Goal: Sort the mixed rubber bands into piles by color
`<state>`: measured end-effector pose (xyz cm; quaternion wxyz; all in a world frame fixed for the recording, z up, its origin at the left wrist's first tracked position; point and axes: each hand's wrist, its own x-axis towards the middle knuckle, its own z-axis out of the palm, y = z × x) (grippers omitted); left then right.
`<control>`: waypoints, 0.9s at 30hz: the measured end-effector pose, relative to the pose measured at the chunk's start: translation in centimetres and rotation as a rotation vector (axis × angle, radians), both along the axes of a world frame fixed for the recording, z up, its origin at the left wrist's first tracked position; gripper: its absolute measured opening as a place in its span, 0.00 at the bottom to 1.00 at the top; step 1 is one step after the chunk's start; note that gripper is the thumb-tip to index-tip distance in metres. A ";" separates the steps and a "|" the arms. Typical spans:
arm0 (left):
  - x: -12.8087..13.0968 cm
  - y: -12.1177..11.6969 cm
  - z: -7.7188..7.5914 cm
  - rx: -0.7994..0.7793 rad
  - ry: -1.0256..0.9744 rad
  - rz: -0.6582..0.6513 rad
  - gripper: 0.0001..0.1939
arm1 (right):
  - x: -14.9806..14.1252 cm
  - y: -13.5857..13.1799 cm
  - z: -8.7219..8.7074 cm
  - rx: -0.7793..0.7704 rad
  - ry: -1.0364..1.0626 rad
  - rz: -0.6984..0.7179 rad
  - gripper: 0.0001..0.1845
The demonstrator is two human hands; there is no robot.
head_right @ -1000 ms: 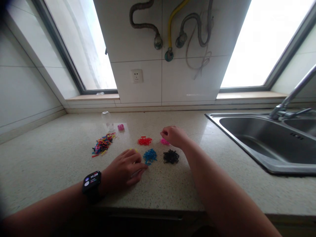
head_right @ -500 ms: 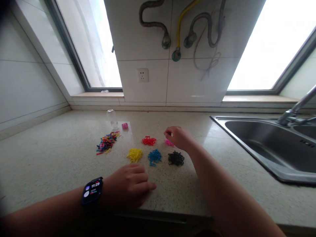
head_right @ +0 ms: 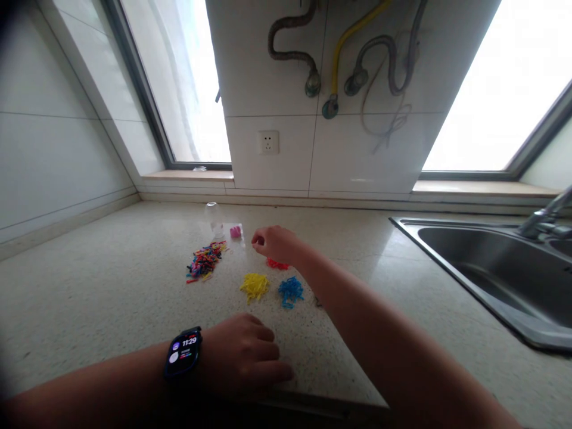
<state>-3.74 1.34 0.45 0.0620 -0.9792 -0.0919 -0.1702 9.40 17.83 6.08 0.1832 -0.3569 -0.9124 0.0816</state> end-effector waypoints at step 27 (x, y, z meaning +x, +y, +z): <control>-0.3 0.0 0.0 -0.013 -0.031 -0.031 0.06 | -8.6 3.3 -3.1 0.026 -0.353 0.020 0.15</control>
